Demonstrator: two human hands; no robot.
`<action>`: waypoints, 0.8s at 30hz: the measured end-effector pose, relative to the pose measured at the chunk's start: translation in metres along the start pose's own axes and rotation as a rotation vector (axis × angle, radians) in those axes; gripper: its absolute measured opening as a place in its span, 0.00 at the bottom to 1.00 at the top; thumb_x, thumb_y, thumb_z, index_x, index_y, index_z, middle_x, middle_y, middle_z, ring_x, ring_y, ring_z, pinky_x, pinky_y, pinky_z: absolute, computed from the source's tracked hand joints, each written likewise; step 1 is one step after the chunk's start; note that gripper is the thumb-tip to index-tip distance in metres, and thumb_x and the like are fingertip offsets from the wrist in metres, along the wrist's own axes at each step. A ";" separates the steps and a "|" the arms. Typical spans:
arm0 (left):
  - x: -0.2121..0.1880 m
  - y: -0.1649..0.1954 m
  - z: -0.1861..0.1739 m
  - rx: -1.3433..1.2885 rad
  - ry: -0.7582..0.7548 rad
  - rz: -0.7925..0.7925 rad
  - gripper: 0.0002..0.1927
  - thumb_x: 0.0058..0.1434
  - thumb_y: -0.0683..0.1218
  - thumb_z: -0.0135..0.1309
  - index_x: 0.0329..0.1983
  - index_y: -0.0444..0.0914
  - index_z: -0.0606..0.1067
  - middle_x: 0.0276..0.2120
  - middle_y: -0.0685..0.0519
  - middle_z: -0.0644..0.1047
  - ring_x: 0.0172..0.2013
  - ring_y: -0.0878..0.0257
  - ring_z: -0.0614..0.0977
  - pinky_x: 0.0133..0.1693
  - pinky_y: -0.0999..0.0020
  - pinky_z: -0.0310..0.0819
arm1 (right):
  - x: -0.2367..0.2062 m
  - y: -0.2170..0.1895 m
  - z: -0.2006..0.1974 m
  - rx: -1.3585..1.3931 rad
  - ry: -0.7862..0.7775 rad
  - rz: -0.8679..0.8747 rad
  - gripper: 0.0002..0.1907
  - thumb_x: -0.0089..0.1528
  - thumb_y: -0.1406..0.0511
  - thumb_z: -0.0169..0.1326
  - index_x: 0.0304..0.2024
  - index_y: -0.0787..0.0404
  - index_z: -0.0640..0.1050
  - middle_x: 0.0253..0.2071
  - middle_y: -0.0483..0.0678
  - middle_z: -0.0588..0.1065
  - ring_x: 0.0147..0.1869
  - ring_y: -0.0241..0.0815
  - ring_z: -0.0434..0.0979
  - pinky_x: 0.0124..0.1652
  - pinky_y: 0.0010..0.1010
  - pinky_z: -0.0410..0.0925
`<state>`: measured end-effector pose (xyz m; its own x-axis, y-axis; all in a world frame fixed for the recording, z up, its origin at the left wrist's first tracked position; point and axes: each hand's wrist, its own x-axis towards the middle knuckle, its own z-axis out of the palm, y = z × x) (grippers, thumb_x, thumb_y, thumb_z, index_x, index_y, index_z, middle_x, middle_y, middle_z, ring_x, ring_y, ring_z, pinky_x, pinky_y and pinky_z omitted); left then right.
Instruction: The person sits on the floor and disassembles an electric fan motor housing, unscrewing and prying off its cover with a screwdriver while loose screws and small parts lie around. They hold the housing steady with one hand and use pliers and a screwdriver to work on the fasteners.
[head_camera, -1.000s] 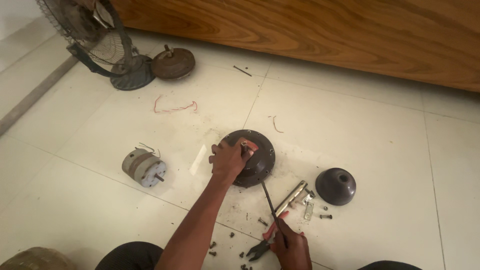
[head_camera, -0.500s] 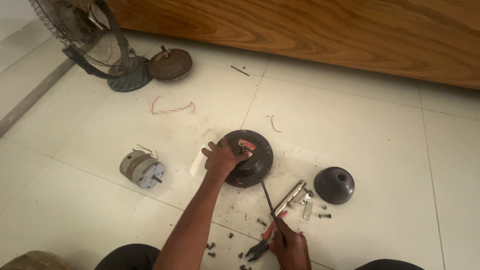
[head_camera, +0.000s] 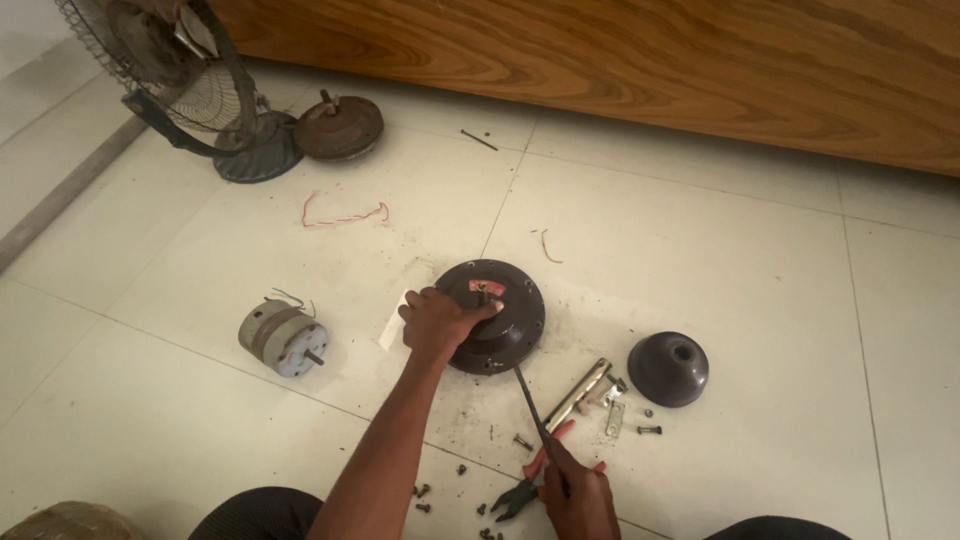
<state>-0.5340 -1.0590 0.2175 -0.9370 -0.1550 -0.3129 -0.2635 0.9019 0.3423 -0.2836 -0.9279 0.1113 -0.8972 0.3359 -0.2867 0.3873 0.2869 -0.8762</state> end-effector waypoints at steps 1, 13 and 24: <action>-0.003 0.001 -0.001 0.012 0.006 0.000 0.64 0.38 0.80 0.65 0.62 0.28 0.66 0.60 0.42 0.65 0.63 0.46 0.67 0.50 0.50 0.78 | -0.001 -0.001 0.000 -0.008 0.000 -0.005 0.21 0.63 0.68 0.52 0.59 0.61 0.77 0.22 0.58 0.81 0.29 0.42 0.90 0.32 0.32 0.77; 0.002 -0.008 0.019 0.183 0.062 0.037 0.63 0.51 0.83 0.50 0.72 0.32 0.55 0.70 0.43 0.56 0.67 0.43 0.60 0.53 0.24 0.64 | -0.014 -0.003 0.019 -0.063 0.046 -0.197 0.16 0.60 0.66 0.59 0.51 0.60 0.82 0.26 0.63 0.80 0.34 0.50 0.87 0.33 0.35 0.75; 0.015 -0.006 0.026 0.088 0.093 0.306 0.44 0.57 0.73 0.53 0.73 0.55 0.57 0.75 0.43 0.51 0.68 0.38 0.59 0.54 0.35 0.71 | -0.014 -0.026 0.015 -0.093 -0.001 -0.073 0.21 0.59 0.64 0.58 0.56 0.51 0.82 0.20 0.62 0.77 0.27 0.50 0.86 0.31 0.37 0.74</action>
<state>-0.5403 -1.0563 0.1873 -0.9876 0.0959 -0.1243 0.0501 0.9430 0.3291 -0.2842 -0.9534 0.1318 -0.9241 0.3100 -0.2236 0.3386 0.3928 -0.8550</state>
